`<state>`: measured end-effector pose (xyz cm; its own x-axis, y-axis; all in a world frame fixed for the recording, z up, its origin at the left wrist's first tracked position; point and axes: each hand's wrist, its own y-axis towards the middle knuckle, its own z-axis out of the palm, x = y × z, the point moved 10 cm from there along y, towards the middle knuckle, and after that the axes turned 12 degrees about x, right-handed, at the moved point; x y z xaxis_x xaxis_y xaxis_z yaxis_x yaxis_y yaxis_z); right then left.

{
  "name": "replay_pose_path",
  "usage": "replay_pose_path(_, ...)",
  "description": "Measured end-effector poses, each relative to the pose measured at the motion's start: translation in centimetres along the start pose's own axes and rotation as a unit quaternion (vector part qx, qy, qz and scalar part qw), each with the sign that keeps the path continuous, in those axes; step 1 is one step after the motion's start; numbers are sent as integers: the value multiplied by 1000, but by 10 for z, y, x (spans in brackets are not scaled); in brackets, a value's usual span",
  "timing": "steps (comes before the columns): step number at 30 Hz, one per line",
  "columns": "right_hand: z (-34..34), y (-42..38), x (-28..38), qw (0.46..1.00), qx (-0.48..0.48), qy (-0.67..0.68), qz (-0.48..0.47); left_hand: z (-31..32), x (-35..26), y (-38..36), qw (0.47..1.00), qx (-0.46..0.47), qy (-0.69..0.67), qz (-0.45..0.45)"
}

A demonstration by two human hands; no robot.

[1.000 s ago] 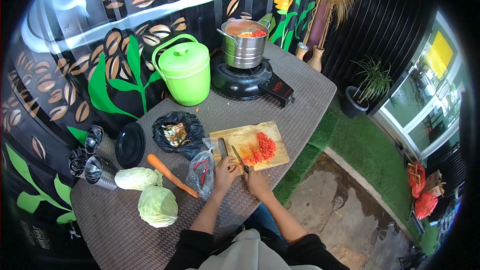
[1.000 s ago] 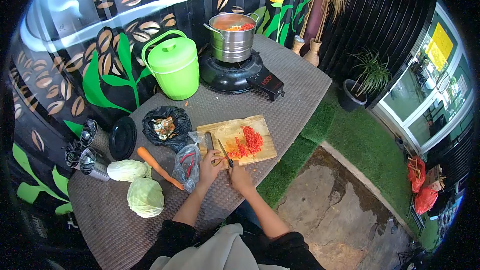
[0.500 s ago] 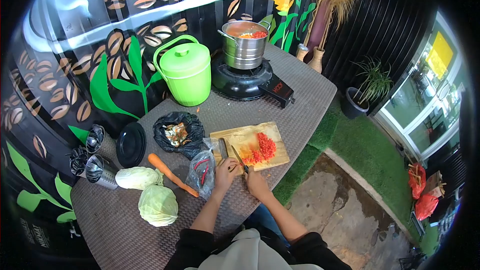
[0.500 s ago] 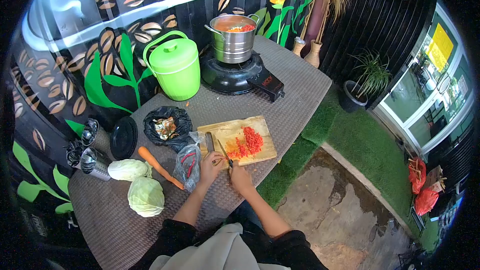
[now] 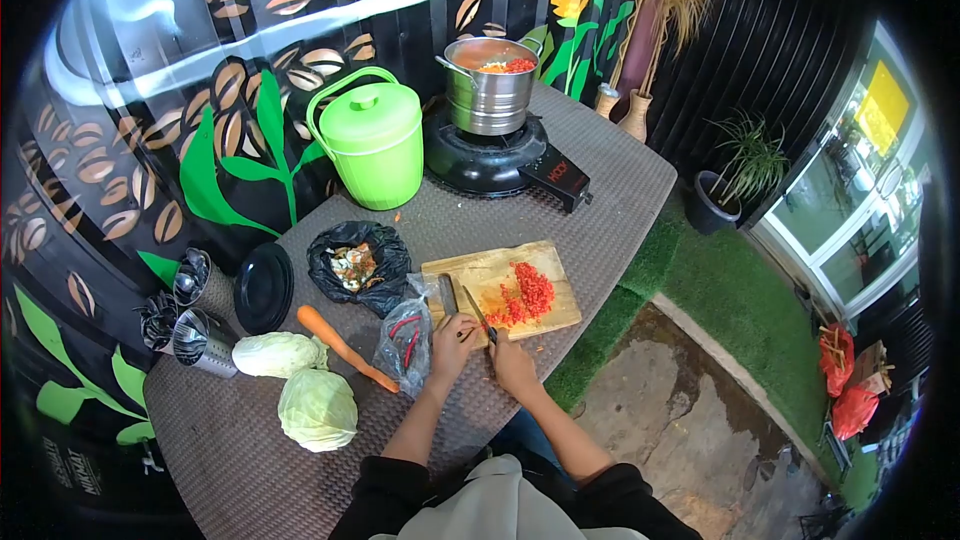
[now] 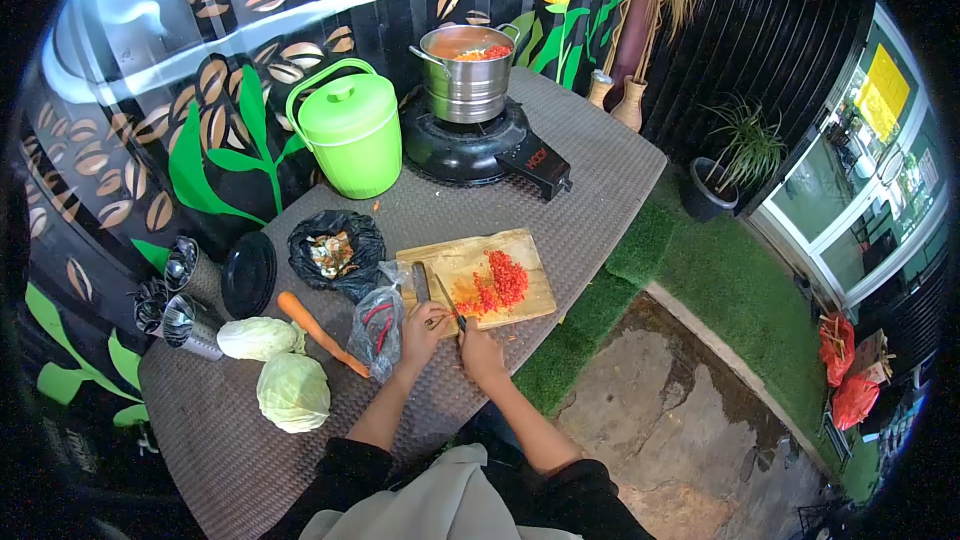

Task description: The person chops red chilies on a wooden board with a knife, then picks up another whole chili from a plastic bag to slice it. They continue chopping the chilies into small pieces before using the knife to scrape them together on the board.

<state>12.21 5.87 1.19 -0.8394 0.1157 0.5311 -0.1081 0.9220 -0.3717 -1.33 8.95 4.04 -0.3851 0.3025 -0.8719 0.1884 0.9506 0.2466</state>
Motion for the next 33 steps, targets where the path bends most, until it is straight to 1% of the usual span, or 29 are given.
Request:
replay_pose_path(2, -2, 3, -4, 1000, 2, 3, 15, 0, 1, -2, 1000, -5, 2, -4)
replay_pose_path(4, -5, 9, -2, 1000, 12, -3, -19, -1, -3, -1, 1000, -10, 4, -7)
replay_pose_path(6, -9, 4, -3, 1000, 10, -5, -28, -3, -7, -2, 999, -13, 42, 1)
replay_pose_path(8, -8, 0, 1, 999, 8, -8, -38, -2, -4, -2, 999, -10, 34, 0)
replay_pose_path(10, 1, -3, -5, 1000, -9, 11, -4, -1, -4, -1, 1000, -4, 26, 1)
replay_pose_path(14, 2, 4, -5, 1000, -16, 15, -1, -2, -11, -2, 999, -3, 38, 15)
replay_pose_path(16, 0, 9, -2, 1000, 18, -6, -7, -1, -11, -2, 999, -9, 33, 14)
replay_pose_path(18, -5, 8, -3, 1000, 18, -7, -18, -4, -9, -3, 999, -27, 12, 14)
replay_pose_path(20, -5, 7, 0, 999, 19, -10, -30, -4, -7, -3, 999, -30, 26, 20)
replay_pose_path(22, -1, -1, -1, 1000, -5, -4, -3, -4, -7, -4, 998, -30, 41, 25)
replay_pose_path(24, 2, 2, 2, 1000, -2, 7, 8, -2, -3, -4, 1000, -26, 13, 8)
replay_pose_path(26, 4, 5, -3, 1000, 1, 21, 22, -2, -4, -4, 1000, -22, 11, 8)
replay_pose_path(28, 0, 18, -2, 1000, 14, 22, -17, -2, -7, -2, 1000, -16, 10, 13)
replay_pose_path(29, -3, 24, -7, 999, 13, 23, -17, -2, -9, -3, 999, -16, 24, 18)
replay_pose_path(31, 0, 31, -6, 997, 55, 32, -39, -4, -9, -4, 999, -17, 38, 21)
replay_pose_path(32, 3, 30, -7, 997, 55, 32, -39, -4, -11, -4, 998, -18, 49, 30)
replay_pose_path(33, 2, 22, -5, 998, 47, 27, -20, -3, -11, -4, 997, -19, 60, 40)
